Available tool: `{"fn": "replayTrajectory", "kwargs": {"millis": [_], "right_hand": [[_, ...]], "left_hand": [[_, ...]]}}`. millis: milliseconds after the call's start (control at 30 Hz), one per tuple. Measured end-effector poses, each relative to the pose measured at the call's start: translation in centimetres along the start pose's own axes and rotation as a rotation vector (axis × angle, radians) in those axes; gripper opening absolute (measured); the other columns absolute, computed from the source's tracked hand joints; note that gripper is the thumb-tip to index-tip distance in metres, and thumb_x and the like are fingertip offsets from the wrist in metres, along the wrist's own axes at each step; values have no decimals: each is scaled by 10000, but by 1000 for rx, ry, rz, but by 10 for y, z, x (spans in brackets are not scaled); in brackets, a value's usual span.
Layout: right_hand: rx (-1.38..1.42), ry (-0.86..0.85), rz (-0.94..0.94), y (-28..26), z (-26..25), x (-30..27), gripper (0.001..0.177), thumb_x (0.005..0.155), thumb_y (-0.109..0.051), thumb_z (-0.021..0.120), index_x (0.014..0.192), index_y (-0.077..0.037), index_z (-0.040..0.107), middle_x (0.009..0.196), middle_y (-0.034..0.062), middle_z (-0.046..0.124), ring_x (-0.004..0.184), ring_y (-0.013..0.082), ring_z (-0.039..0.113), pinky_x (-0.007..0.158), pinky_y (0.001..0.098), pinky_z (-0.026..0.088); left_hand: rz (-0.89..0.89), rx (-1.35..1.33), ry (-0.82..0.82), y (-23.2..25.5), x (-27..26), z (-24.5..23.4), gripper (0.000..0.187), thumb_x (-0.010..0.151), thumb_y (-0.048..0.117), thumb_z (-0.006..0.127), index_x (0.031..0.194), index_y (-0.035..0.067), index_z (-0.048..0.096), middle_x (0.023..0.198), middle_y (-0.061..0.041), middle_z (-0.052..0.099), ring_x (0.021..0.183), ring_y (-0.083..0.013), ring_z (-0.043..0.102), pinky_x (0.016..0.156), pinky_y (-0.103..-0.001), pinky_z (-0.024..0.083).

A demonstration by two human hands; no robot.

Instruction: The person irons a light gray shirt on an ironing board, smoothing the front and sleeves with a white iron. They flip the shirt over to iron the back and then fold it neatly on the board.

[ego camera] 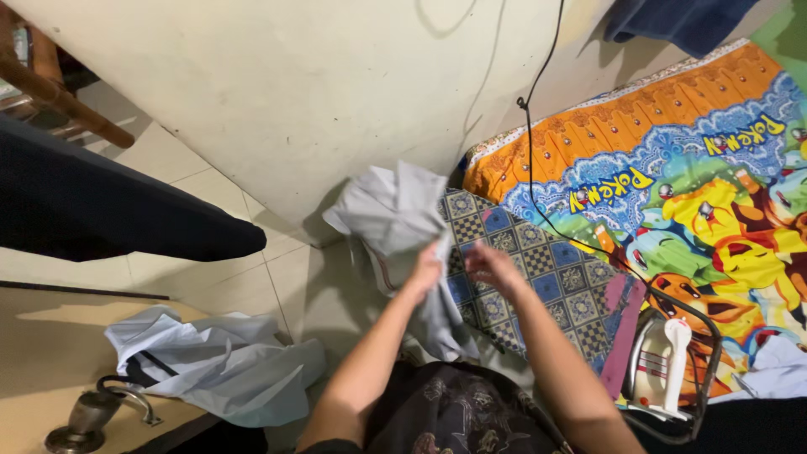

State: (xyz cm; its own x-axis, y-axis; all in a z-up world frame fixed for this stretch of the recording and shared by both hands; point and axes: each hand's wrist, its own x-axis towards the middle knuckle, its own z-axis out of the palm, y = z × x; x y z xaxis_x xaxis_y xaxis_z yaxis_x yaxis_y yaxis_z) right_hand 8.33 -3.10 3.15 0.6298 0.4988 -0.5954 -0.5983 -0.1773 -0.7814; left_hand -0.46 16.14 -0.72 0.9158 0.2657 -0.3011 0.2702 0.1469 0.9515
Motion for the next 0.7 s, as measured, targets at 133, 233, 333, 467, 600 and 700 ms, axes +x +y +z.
{"fn": "replayTrajectory", "kwargs": {"millis": [133, 233, 333, 467, 600, 700], "right_hand": [[291, -1, 162, -17, 1, 44, 580, 941, -539, 621, 1318, -99, 599, 1122, 148, 749, 995, 254, 733, 843, 391, 604], [358, -61, 92, -24, -5, 53, 410, 926, -126, 711, 1308, -46, 587, 1169, 134, 710, 1061, 286, 702, 905, 467, 616], [367, 93, -57, -31, -10, 40, 594, 797, 85, 615, 1339, -151, 560, 1141, 86, 715, 997, 259, 729, 884, 445, 624], [412, -62, -250, -48, -8, -10, 570, 839, 112, 628, 1378, -68, 571, 1172, 92, 711, 1003, 217, 717, 898, 415, 613], [431, -63, -323, -56, 0, -57, 530, 882, 93, 632, 1385, -63, 574, 1213, 83, 714, 1043, 185, 711, 937, 375, 581], [491, -27, -385, -55, -4, -82, 455, 929, 34, 645, 1375, -39, 595, 1204, 87, 717, 1041, 182, 711, 954, 368, 570]], "left_hand": [[-127, -43, -461, 1, -54, 33, 664, 854, -105, 455, 1464, 109, 608, 1161, -24, 711, 824, -139, 598, 660, -263, 495], [-110, 121, -746, 18, -81, 47, 769, 807, -122, 448, 1507, 178, 555, 1176, 1, 691, 801, -101, 547, 659, -240, 458], [-22, 164, -855, 33, -97, 46, 722, 856, -84, 494, 1521, 190, 550, 1175, 10, 674, 854, -64, 566, 729, -211, 482], [-112, 275, -563, 26, -86, 26, 396, 936, 106, 706, 1327, 167, 720, 981, -2, 683, 815, -80, 584, 751, -234, 506], [379, 329, 444, 9, -44, -6, 316, 821, 88, 717, 1135, 87, 676, 1111, -102, 656, 1007, -276, 628, 909, -397, 508], [442, 597, 499, 5, -18, -41, 633, 697, 239, 823, 1264, 41, 623, 1329, -195, 534, 1184, -422, 513, 949, -511, 420]]}}
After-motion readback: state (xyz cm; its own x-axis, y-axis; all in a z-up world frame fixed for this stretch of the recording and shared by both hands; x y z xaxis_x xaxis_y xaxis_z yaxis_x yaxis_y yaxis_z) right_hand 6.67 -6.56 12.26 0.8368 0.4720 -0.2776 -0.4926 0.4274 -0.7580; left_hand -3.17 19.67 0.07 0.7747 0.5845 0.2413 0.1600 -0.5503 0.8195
